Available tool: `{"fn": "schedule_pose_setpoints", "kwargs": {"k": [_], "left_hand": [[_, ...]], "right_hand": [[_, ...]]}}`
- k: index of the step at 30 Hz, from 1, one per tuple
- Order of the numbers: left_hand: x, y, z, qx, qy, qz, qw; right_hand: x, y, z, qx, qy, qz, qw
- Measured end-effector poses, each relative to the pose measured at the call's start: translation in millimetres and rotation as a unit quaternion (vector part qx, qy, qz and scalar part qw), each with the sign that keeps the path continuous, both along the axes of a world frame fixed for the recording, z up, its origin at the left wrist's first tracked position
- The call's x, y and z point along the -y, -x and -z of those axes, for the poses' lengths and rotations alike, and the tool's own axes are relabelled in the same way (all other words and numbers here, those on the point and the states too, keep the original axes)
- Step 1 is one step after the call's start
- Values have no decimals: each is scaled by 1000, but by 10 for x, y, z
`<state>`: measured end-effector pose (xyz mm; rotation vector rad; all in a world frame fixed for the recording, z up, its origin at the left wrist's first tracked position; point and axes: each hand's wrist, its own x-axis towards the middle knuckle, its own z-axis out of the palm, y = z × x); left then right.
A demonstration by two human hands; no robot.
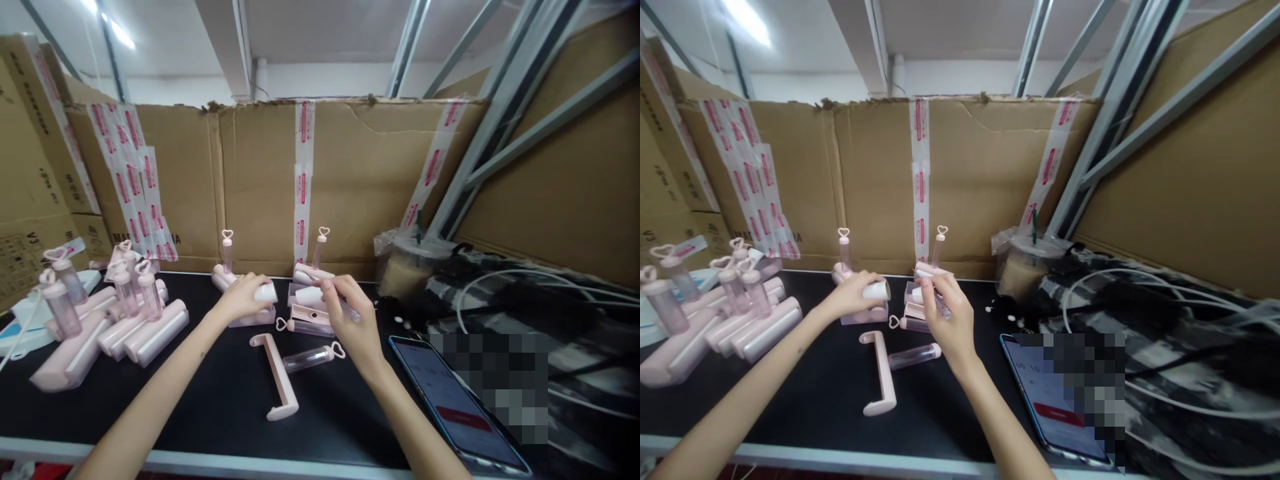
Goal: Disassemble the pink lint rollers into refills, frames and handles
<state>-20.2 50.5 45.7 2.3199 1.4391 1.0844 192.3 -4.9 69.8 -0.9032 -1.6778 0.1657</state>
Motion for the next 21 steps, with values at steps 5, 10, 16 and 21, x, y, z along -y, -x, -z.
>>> {"fn": "schedule_pose_setpoints", "kwargs": {"k": [5, 10, 16, 21], "left_hand": [[216, -74, -31, -38, -24, -10, 999], [738, -211, 43, -84, 10, 61, 995], [977, -403, 315, -174, 81, 25, 981], [926, -300, 14, -167, 111, 22, 979]], "right_hand": [[57, -33, -81, -54, 58, -64, 995], [58, -53, -64, -6, -10, -26, 1000], [-25, -17, 61, 147, -37, -19, 988], [22, -3, 49, 298, 47, 25, 953]]}}
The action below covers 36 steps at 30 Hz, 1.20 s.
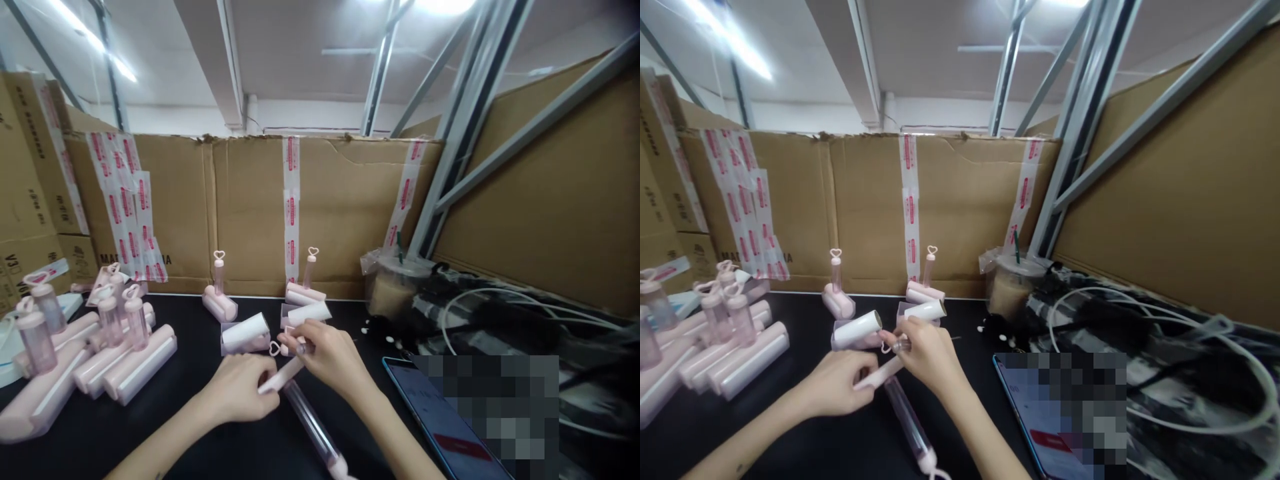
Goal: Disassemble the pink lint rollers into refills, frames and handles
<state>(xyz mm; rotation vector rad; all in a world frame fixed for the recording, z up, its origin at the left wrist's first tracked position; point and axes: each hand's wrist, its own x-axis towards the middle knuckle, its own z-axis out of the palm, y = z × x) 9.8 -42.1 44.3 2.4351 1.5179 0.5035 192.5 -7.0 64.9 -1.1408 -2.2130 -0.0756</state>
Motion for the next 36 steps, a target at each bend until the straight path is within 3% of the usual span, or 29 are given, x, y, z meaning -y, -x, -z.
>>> {"fn": "schedule_pose_setpoints", "kwargs": {"k": [4, 8, 11, 14, 15, 17, 19, 21, 23, 26, 29, 36], "left_hand": [[-4, 148, -159, 44, -195, 59, 978], [-10, 269, -128, 59, -344, 91, 933], [-46, 338, -71, 51, -417, 128, 898], [-123, 360, 6, 156, -454, 41, 876], [-148, 352, 35, 228, -442, 1, 868], [-179, 312, 86, 355, -340, -33, 870], [-171, 246, 124, 400, -177, 7, 899], [-137, 170, 155, 395, -62, 57, 915], [-101, 100, 198, 408, -37, 77, 909], [-93, 38, 293, 442, -33, 37, 896], [-148, 31, 382, 467, 1, -11, 884], [-222, 44, 351, 470, 72, 0, 880]], "right_hand": [[69, -6, -73, -68, 11, -20, 997], [96, -20, -103, -161, 19, -18, 987], [92, -25, -93, -184, 89, -76, 976], [96, 7, -54, -251, 150, -113, 950], [104, 30, -36, -291, 156, -108, 938], [132, 89, -4, -366, 162, -108, 910], [172, 151, 17, -401, 171, -135, 890], [217, 198, 28, -392, 177, -163, 888], [258, 226, 32, -360, 176, -178, 899], [303, 259, 43, -322, 197, -196, 905], [318, 300, 75, -306, 240, -229, 892], [241, 331, 179, -335, 277, -275, 857]]}}
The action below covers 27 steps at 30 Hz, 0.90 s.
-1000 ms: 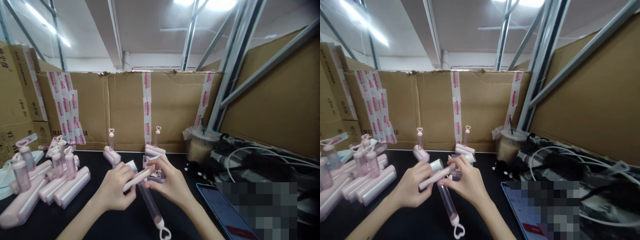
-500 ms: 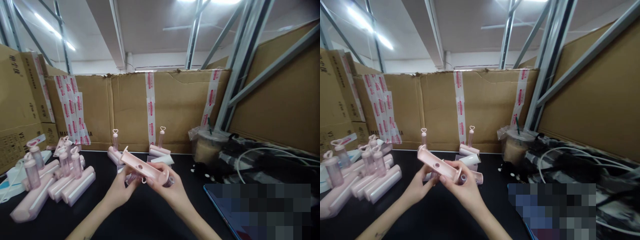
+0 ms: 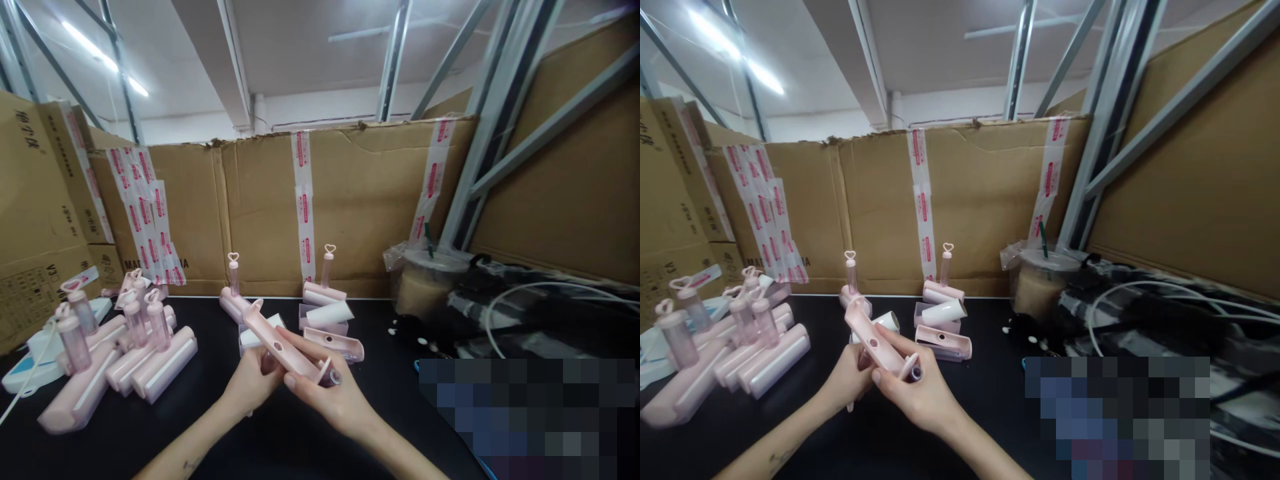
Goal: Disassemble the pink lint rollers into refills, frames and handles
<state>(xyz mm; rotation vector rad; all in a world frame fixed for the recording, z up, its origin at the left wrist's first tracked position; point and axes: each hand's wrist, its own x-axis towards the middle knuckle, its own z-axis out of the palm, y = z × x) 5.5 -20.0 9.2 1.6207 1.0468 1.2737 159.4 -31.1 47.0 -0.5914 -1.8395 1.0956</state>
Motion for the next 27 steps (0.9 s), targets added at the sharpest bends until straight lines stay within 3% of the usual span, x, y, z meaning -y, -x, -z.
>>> {"fn": "schedule_pose_setpoints", "kwargs": {"k": [5, 8, 11, 13, 15, 17, 19, 21, 27], "left_hand": [[94, 84, -142, -31, 69, 93, 993], [147, 197, -178, -11, 65, 224, 972], [162, 281, -178, 54, 66, 362, 928], [160, 294, -191, 85, 58, 354, 929], [156, 277, -220, 107, 29, 286, 952], [157, 245, -252, 126, 13, 222, 967], [163, 213, -268, 136, 18, 182, 974], [172, 190, -266, 121, 30, 173, 977], [171, 203, -219, 68, -12, 220, 973]], "right_hand": [[6, -76, -77, 3, 10, -85, 996], [21, -166, -136, 49, 13, -151, 987], [-29, -261, -173, 84, -32, -77, 993], [-100, -319, -203, 52, -78, 49, 994], [-172, -380, -251, -37, -100, 164, 981], [-217, -444, -316, -153, -91, 214, 960], [-226, -502, -385, -246, -83, 218, 941], [-204, -539, -434, -278, -61, 200, 938], [-111, -474, -384, -242, 50, 93, 965]]}}
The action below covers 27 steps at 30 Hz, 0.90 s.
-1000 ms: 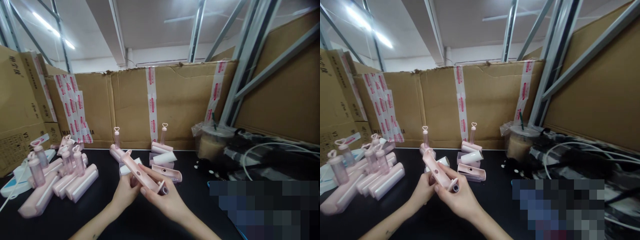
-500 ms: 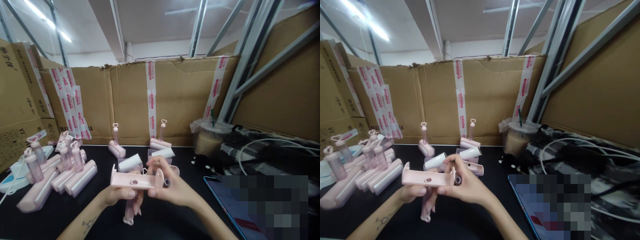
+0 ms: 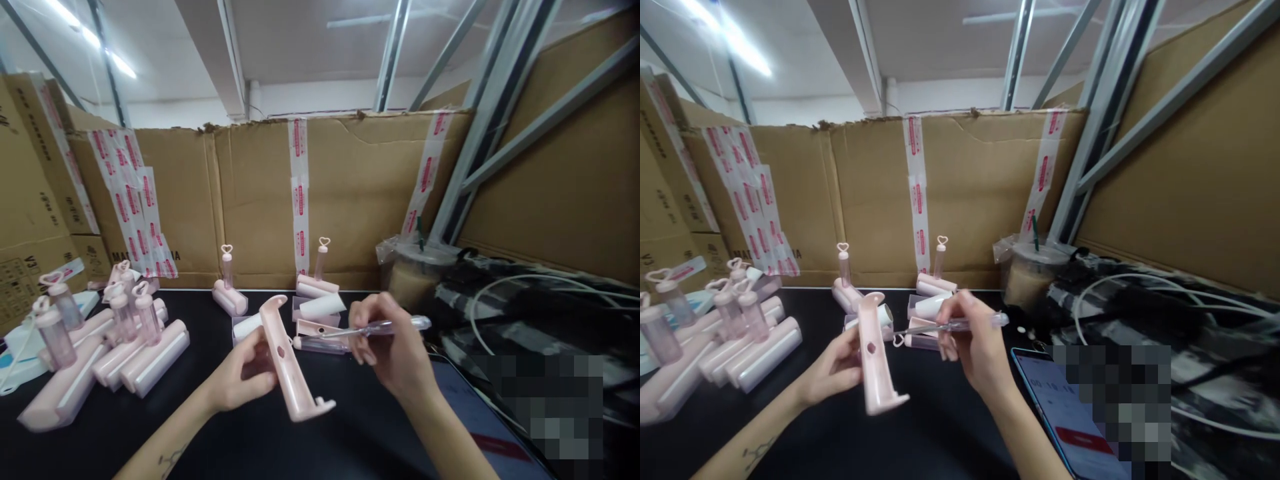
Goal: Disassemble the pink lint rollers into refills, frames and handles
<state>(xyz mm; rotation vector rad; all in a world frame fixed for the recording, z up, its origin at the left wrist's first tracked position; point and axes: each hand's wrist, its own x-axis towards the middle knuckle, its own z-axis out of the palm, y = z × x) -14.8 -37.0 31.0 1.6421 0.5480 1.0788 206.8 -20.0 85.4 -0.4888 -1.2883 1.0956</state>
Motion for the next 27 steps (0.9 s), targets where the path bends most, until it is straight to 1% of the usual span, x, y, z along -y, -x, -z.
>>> {"fn": "schedule_pose_setpoints", "kwargs": {"k": [2, 5, 7, 9, 12, 15, 19, 23, 27], "left_hand": [[7, 10, 7, -15, -2, 20, 1000], [46, -4, 3, -48, 13, -9, 999], [82, -28, -7, -56, 9, -30, 998], [113, -50, -19, -61, -3, -29, 998], [136, -57, -32, -87, -15, -12, 996], [129, -32, -22, -109, -35, -21, 993], [101, -4, 7, -123, -53, -36, 990], [96, -16, -6, -115, -23, -30, 993], [119, -32, -36, -83, 5, -11, 996]], "right_hand": [[12, 33, 47, 33, -3, -15, 999], [16, 44, 98, 77, -25, -12, 997], [18, 40, 116, 104, -32, -13, 994], [24, 40, 125, 123, -31, -13, 992], [41, 58, 132, 98, -37, -4, 995], [65, 87, 143, 37, -43, 2, 998], [92, 120, 161, 35, -30, -9, 999], [90, 134, 175, 48, -18, -12, 999], [67, 134, 189, 39, -14, -23, 999]]}}
